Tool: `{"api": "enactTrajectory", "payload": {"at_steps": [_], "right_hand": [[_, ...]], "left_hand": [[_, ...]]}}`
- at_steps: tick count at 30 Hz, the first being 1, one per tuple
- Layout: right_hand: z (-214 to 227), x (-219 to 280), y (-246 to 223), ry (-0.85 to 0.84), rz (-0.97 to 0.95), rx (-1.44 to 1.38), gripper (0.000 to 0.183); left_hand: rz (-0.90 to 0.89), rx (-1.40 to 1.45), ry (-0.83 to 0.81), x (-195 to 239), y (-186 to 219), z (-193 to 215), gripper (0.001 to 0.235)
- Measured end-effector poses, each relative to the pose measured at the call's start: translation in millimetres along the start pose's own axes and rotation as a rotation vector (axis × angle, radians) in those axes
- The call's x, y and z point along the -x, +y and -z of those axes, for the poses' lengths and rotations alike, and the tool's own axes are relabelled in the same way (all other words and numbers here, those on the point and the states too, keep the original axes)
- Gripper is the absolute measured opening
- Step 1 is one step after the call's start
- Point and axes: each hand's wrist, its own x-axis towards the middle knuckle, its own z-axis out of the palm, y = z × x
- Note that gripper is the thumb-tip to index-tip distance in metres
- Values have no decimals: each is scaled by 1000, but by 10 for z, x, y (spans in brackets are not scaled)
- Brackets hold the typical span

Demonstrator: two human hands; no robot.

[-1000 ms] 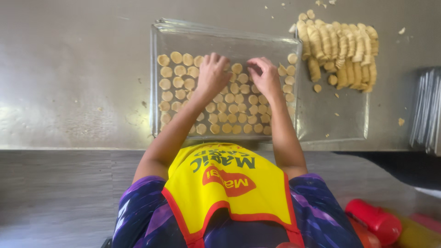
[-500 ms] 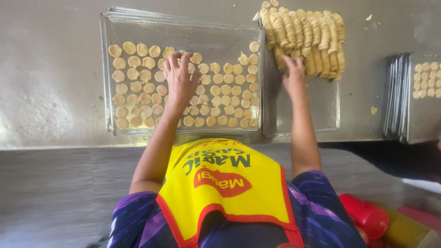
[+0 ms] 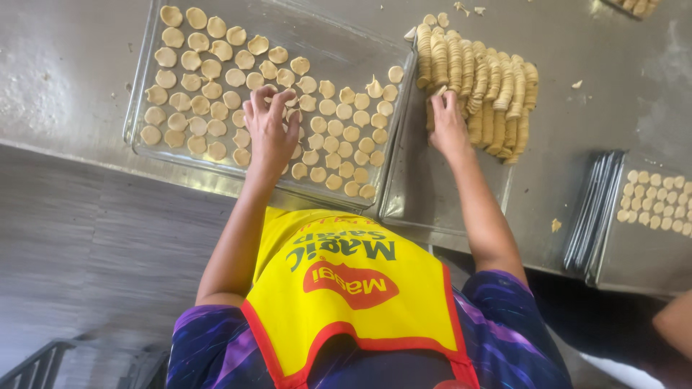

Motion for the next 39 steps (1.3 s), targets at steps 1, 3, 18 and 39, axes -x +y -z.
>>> {"api": "enactTrajectory", "payload": {"at_steps": [1, 3, 18, 39], "right_hand": [[23, 54, -2, 3, 29, 15, 76], [65, 126, 8, -26, 46, 30, 75], [-248, 199, 506, 23, 5, -421, 74], [-158, -619, -1353, -213, -304, -1924, 32]], "left_hand": [[7, -9, 12, 30, -6, 29, 39], [17, -23, 30, 49, -22, 49, 36], [-64, 59, -55, -43, 231, -243, 33], [311, 795, -471, -852, 266, -498, 23]]}}
